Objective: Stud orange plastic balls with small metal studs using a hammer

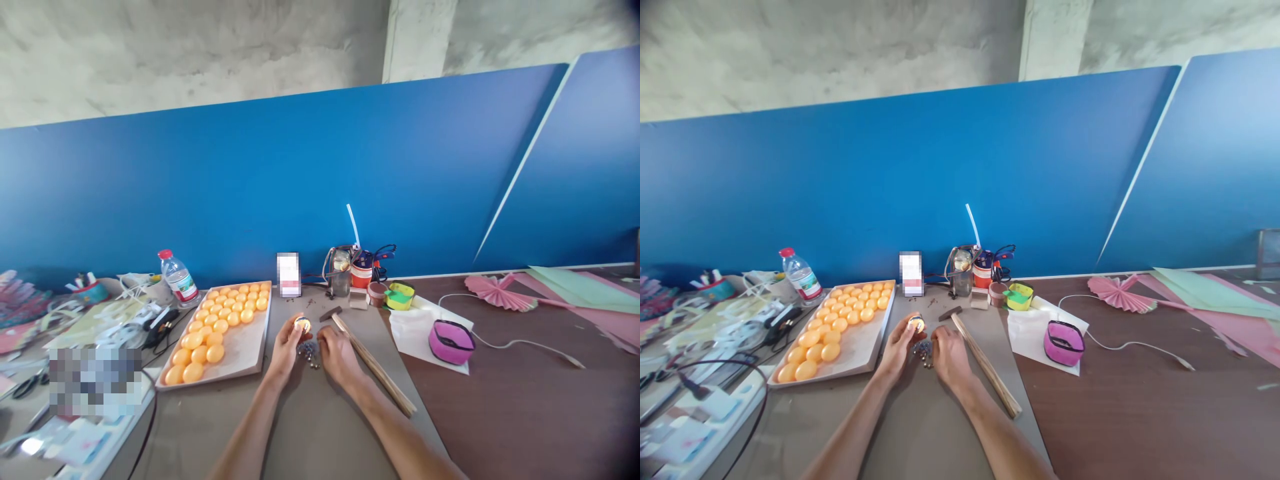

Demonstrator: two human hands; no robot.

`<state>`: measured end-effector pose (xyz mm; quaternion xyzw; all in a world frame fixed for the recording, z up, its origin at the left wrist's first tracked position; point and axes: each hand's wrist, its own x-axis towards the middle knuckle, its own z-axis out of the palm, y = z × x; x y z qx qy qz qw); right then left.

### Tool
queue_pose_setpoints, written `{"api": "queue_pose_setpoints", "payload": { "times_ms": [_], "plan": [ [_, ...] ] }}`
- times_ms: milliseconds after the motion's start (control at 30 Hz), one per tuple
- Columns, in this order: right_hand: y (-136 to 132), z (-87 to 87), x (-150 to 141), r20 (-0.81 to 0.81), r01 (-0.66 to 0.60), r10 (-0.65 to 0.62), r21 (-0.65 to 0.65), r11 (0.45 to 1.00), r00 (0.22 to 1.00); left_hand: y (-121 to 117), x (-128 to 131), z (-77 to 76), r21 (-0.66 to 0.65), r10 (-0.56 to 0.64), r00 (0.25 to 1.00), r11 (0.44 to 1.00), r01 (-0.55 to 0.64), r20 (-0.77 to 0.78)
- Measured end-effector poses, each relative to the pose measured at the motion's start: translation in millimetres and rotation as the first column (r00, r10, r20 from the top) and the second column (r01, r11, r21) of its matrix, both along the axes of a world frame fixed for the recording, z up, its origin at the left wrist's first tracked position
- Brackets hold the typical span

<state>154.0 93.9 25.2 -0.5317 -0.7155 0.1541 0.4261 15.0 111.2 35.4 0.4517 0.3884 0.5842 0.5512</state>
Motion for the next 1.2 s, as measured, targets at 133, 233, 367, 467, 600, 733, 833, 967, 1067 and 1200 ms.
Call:
{"api": "queue_pose_setpoints", "payload": {
  "times_ms": [133,233,367,467,600,733,833,967,1067,1200],
  "plan": [
    [5.7,1.2,-0.8,-0.506,-0.117,0.001,-0.197,0.973,0.862,-0.6,0.4,0.5,0.002,-0.007,1.000,1.000,0.007,-0.017],
    [9.7,3.5,-1.8,-0.754,-0.222,-0.010,-0.206,0.953,0.657,-1.6,0.7,1.1,0.010,-0.026,0.999,1.000,0.026,-0.047],
    [10.1,8.8,-2.2,-0.891,-0.347,0.010,-0.166,0.923,0.454,-2.4,1.0,0.8,0.031,-0.063,0.995,0.997,0.065,-0.075],
    [7.5,13.6,-2.1,-0.933,-0.425,0.011,-0.153,0.892,0.359,-2.2,0.7,0.4,0.040,-0.095,0.991,0.994,0.099,-0.095],
    [6.1,14.9,-1.4,-0.932,-0.431,0.009,-0.160,0.888,0.363,-2.1,0.4,1.3,0.040,-0.111,0.984,0.992,0.117,-0.143],
    [8.3,11.5,0.1,-0.902,-0.372,0.013,-0.165,0.913,0.431,-3.6,0.9,2.8,0.044,-0.133,0.973,0.989,0.143,-0.188],
    [8.8,10.1,0.6,-0.890,-0.384,0.016,-0.180,0.906,0.456,-5.0,1.5,4.2,0.050,-0.147,0.969,0.986,0.160,-0.200],
    [8.1,9.9,-0.1,-0.890,-0.410,0.013,-0.197,0.891,0.455,-5.5,1.7,5.9,0.056,-0.140,0.962,0.986,0.157,-0.233],
    [8.0,10.3,0.0,-0.888,-0.418,0.009,-0.207,0.885,0.459,-5.2,1.6,6.9,0.064,-0.135,0.958,0.986,0.156,-0.253],
    [7.7,12.5,2.2,-0.875,-0.436,0.009,-0.232,0.870,0.484,-5.4,1.4,8.0,0.079,-0.123,0.945,0.985,0.154,-0.303]
  ]
}}
